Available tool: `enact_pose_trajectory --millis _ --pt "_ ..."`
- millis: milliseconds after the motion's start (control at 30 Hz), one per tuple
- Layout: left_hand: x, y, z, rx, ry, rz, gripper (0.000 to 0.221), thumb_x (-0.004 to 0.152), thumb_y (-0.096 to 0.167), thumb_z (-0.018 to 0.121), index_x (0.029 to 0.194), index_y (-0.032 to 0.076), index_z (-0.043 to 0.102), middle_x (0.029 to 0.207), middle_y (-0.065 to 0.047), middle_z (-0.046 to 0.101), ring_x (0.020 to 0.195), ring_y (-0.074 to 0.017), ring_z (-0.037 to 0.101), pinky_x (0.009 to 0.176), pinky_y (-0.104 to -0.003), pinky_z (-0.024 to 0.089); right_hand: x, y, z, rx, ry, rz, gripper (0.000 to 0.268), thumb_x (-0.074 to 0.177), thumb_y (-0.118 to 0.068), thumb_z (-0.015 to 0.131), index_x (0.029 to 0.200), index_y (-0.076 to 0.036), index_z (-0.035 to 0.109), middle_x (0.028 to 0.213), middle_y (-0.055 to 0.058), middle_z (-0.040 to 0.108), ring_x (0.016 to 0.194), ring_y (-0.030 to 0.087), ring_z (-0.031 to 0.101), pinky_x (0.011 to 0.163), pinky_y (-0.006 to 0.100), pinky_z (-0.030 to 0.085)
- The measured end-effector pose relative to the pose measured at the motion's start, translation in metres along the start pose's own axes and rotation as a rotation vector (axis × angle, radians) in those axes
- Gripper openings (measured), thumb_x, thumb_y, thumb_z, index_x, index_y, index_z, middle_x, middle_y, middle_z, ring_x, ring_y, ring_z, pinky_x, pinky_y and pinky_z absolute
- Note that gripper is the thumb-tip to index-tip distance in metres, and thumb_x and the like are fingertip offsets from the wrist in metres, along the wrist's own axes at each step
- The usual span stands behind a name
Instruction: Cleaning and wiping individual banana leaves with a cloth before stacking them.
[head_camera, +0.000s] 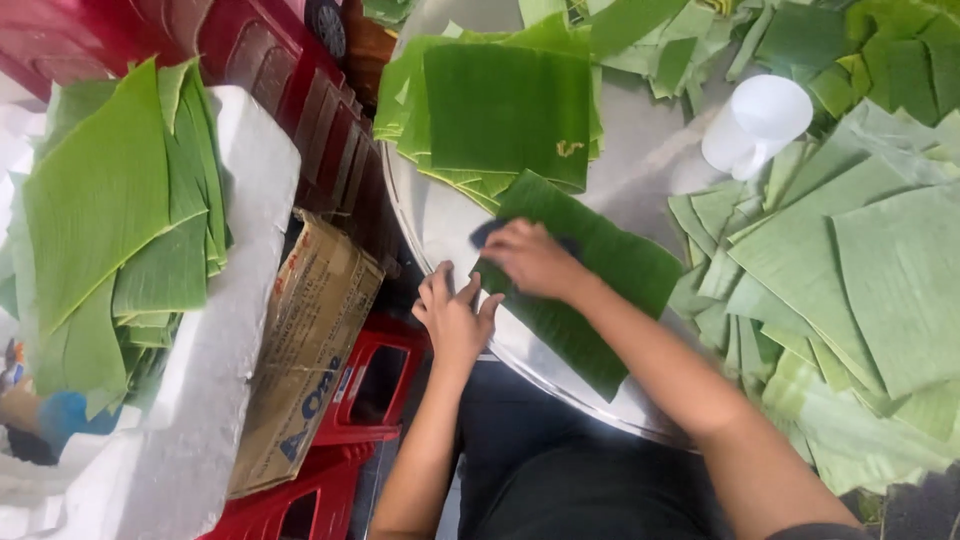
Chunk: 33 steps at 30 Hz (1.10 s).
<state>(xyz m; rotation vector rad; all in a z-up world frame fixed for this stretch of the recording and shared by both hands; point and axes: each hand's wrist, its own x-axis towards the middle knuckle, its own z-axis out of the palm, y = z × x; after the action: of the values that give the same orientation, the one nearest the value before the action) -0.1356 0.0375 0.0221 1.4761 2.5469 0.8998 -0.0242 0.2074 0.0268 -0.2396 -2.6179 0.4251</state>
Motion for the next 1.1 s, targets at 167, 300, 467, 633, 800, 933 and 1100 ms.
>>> enact_pose_trajectory --millis 167,300,467,633,800,933,1100 --pt "0.001 -0.005 0.006 -0.015 0.064 0.063 0.051 0.074 0.048 0.086 0.113 0.015 0.079 0.140 -0.011 0.051 0.128 -0.0389 0.041 0.097 -0.061 0.035 0.016 0.079 0.004 -0.216 -0.013 0.251 0.027 0.100 -0.022 0.057 0.122 -0.022 0.073 0.129 -0.006 0.064 0.127 0.024 0.052 0.091 0.045 0.045" --pt "0.001 -0.003 0.004 -0.028 0.065 0.047 0.050 0.074 0.047 0.088 0.112 0.016 0.079 0.138 -0.010 0.052 0.128 -0.0379 0.041 0.096 -0.060 0.035 0.020 0.086 0.002 -0.169 -0.007 0.343 0.026 0.104 -0.022 0.055 0.123 -0.021 0.073 0.131 -0.006 0.064 0.130 0.021 0.049 0.093 0.041 0.042" --pt "0.005 0.003 -0.004 0.017 -0.008 -0.017 0.051 0.072 0.047 0.088 0.113 0.019 0.079 0.141 -0.010 0.050 0.131 -0.0379 0.040 0.100 -0.061 0.033 0.003 0.090 0.036 -0.396 0.000 0.356 0.034 0.096 -0.024 0.054 0.127 -0.027 0.069 0.130 -0.004 0.058 0.124 0.026 0.048 0.093 0.049 0.048" --pt "0.011 0.004 -0.011 0.034 -0.082 -0.062 0.049 0.071 0.045 0.089 0.114 0.023 0.079 0.144 -0.008 0.048 0.133 -0.0375 0.039 0.101 -0.061 0.034 -0.024 -0.014 0.012 -0.279 -0.091 0.027 0.030 0.094 -0.020 0.050 0.108 -0.023 0.076 0.121 -0.003 0.067 0.116 0.029 0.058 0.082 0.046 0.052" --pt "0.013 0.009 -0.018 0.028 -0.152 -0.116 0.051 0.071 0.046 0.089 0.117 0.027 0.078 0.148 -0.007 0.046 0.137 -0.0364 0.037 0.105 -0.063 0.035 -0.021 0.035 -0.003 -0.199 -0.144 0.053 0.037 0.097 -0.023 0.042 0.116 -0.019 0.073 0.130 0.004 0.066 0.120 0.035 0.057 0.088 0.053 0.050" --pt "0.014 0.018 -0.026 0.056 -0.181 -0.155 0.050 0.075 0.046 0.086 0.121 0.028 0.077 0.148 -0.008 0.045 0.138 -0.0354 0.037 0.107 -0.062 0.034 -0.024 0.077 -0.003 -0.350 -0.017 0.468 0.040 0.098 -0.025 0.048 0.135 -0.027 0.066 0.138 -0.002 0.058 0.127 0.028 0.053 0.097 0.049 0.044" --pt "0.019 0.016 -0.023 0.095 -0.233 -0.161 0.050 0.076 0.046 0.086 0.122 0.029 0.076 0.149 -0.006 0.044 0.139 -0.0340 0.036 0.109 -0.062 0.033 -0.064 -0.018 -0.010 -0.380 -0.238 0.217 0.039 0.092 -0.023 0.044 0.114 -0.015 0.075 0.118 0.011 0.070 0.112 0.035 0.061 0.087 0.051 0.051"
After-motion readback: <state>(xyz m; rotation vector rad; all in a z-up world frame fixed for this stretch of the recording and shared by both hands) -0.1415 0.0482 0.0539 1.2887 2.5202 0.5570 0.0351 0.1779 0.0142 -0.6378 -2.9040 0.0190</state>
